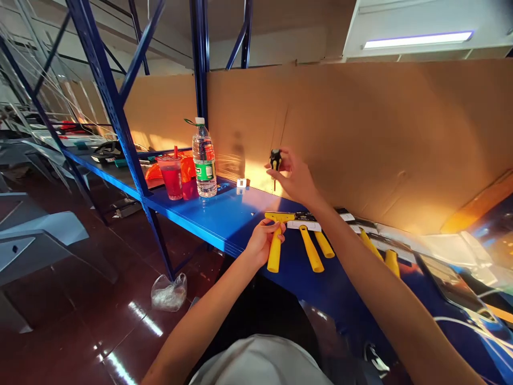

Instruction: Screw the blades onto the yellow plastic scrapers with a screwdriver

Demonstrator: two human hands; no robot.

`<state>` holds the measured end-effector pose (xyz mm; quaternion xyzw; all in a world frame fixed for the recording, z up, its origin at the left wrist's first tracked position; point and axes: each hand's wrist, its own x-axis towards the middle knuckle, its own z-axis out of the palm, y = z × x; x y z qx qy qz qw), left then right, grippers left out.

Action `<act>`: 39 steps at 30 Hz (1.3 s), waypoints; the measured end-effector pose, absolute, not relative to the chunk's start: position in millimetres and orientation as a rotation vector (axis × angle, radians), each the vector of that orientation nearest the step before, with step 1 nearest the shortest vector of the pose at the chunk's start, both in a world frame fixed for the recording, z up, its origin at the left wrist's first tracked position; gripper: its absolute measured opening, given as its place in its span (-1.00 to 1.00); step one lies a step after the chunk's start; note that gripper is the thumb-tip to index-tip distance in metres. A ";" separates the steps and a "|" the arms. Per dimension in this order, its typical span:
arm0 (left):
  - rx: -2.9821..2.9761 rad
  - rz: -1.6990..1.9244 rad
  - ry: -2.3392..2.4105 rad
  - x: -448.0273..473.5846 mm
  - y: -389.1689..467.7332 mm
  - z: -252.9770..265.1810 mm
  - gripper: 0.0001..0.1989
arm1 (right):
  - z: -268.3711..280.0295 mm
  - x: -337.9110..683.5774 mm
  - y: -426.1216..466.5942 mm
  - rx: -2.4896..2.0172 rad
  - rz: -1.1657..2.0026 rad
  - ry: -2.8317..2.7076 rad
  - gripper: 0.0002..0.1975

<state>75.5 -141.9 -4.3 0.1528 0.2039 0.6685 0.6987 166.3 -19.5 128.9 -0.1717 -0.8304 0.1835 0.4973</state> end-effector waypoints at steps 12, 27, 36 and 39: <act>0.310 1.516 0.456 75.1 -140.8 -8.6 -0.59 | 107.8 129.1 21.9 -0.442 0.650 -2.297 -0.57; 0.331 1.540 0.461 76.7 -143.7 -3.1 -0.58 | 101.8 150.6 25.7 -0.443 0.817 -2.417 -0.76; 0.336 1.536 0.463 76.8 -142.3 -6.2 -0.58 | 94.5 147.2 27.6 -0.492 0.755 -2.400 -0.75; 0.344 1.530 0.455 76.4 -142.9 -6.0 -0.57 | 95.2 148.9 27.9 -0.459 0.725 -2.411 -0.77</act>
